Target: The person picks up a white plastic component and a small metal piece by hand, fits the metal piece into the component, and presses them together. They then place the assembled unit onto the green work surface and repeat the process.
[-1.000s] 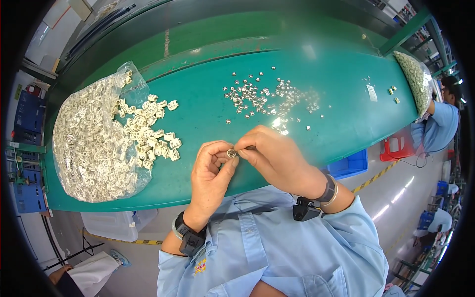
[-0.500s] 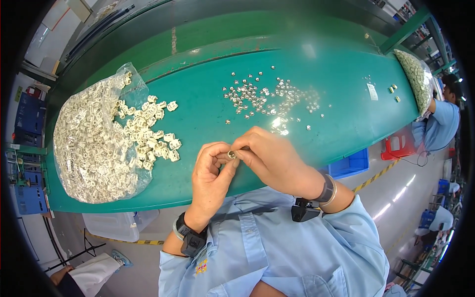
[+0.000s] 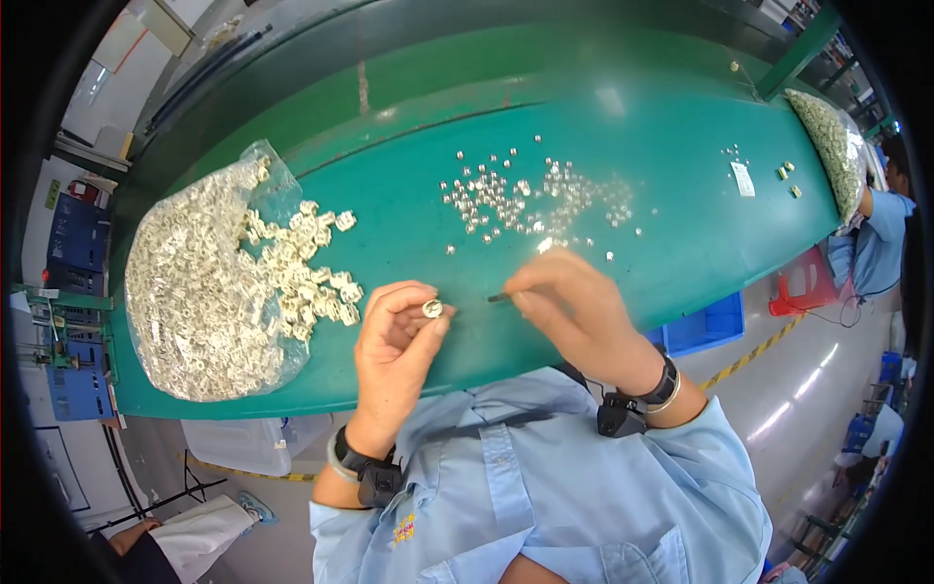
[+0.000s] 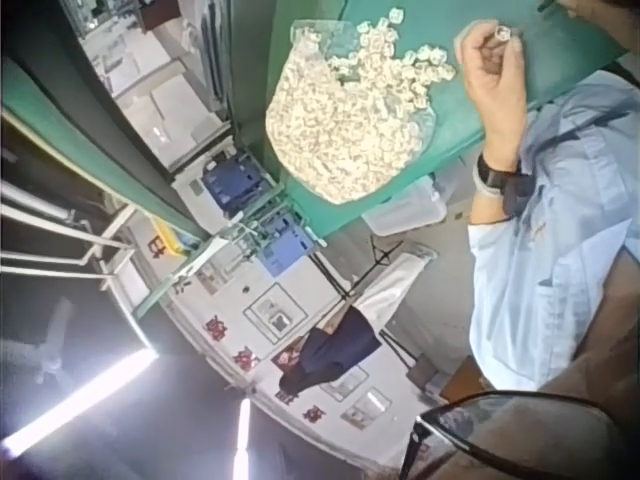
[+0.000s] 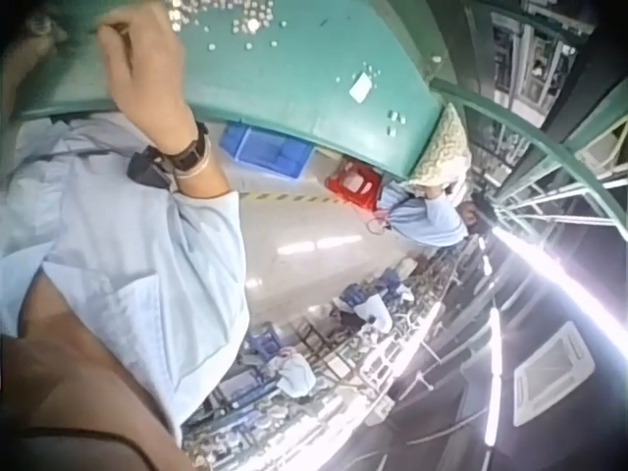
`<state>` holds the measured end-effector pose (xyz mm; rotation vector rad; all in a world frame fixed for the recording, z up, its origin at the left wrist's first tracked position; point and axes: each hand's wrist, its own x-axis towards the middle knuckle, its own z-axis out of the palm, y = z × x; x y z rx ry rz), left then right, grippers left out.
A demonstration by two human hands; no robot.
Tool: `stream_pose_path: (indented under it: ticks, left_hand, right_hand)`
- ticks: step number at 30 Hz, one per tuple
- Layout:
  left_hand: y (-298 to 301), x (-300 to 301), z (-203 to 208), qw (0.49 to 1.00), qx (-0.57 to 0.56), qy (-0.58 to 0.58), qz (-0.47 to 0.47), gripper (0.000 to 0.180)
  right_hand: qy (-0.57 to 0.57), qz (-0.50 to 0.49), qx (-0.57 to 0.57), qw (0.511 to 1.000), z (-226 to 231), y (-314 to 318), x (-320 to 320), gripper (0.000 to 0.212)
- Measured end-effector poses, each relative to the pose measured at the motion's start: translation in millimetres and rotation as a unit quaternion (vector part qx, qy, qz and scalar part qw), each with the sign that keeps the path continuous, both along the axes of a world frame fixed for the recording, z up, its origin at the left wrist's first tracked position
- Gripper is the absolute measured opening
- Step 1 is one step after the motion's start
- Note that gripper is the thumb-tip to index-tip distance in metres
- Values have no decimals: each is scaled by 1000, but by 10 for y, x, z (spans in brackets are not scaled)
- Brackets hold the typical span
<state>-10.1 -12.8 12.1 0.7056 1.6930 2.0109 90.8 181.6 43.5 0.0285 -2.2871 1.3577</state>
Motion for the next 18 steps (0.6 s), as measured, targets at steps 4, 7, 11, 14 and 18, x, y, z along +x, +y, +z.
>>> stream_pose_path:
  ticks: [4,7,11,14,18]
  left_hand:
    - [97,-481,427,992,-87,90,17,24]
    - [368,-1019,579,962,-178,203,47,23]
    - [975,-1907,453,913,-208,347,48,23]
    - [1431,-2358,299,905,-247,342,52,23]
    - [1794,-2636,26,888,-297,349,29,21]
  right_hand:
    - [-44,28,-15,999,-239,94,54,11]
    - [-64,40,-21,997,-249,98,60,10]
    - [-53,56,-4,997,-272,107,34,10]
    - [-42,60,3,997,-284,117,25,10]
    - [-54,70,-12,996,-296,136,8,10]
